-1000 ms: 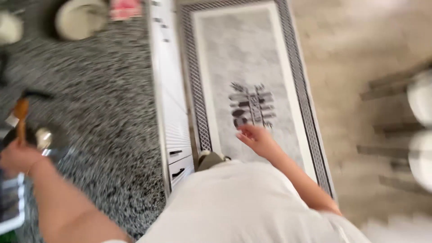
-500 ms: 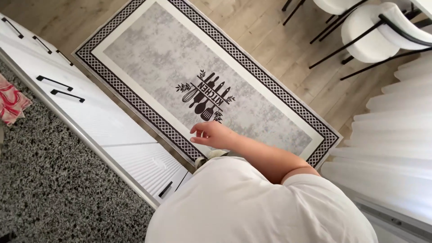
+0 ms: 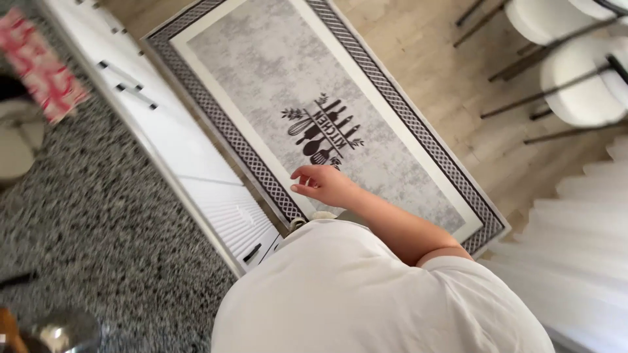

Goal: The person stirs potato sticks frying in a pan on a gas stovetop using a wooden spoon, then stands by the stove waiting while the potatoes cook, briefly fidgets with their hands near a table, returns to stir the potatoes again, and lifts the pan while stirring at the end.

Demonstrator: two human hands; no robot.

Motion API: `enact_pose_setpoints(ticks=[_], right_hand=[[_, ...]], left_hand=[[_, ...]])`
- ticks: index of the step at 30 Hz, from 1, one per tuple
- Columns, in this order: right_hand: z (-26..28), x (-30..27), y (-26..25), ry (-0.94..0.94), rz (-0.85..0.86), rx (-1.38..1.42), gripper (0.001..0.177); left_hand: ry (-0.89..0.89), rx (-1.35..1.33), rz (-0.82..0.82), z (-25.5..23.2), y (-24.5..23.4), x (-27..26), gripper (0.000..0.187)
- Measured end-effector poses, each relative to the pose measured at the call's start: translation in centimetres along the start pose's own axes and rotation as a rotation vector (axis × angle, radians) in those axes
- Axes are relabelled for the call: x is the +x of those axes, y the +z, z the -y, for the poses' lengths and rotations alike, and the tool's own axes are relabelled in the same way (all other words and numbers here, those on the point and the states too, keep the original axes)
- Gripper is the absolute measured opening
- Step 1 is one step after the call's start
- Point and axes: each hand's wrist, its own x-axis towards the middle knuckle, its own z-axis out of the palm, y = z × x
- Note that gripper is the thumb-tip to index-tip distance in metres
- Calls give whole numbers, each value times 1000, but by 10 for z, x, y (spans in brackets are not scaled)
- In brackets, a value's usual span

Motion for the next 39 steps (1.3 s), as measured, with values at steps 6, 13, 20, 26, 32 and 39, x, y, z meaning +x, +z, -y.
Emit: enact_pose_setpoints(ticks=[6,13,20,26,32,39], right_hand=[[-3,20,15,-138,140,0,33],[20,32,12,-46,254,41,33],[13,48,22,-37,303,94,34],[26,46,24,-49,288,45,34],[35,41,23,-1,231,-73,36],[32,51,16,142,190,-46,37]], left_hand=[[-319,181,-284,23,-50,-82,27],[-509,594,-108,-56,-65,-78,10],[-638,539,-122,-97,-64,-66,19],[-640,453,-166,-124,-70,-58,33],[-301,481,-302,-170,-66,-50,32],[-28,96,-91,-291,7,-47,35]])
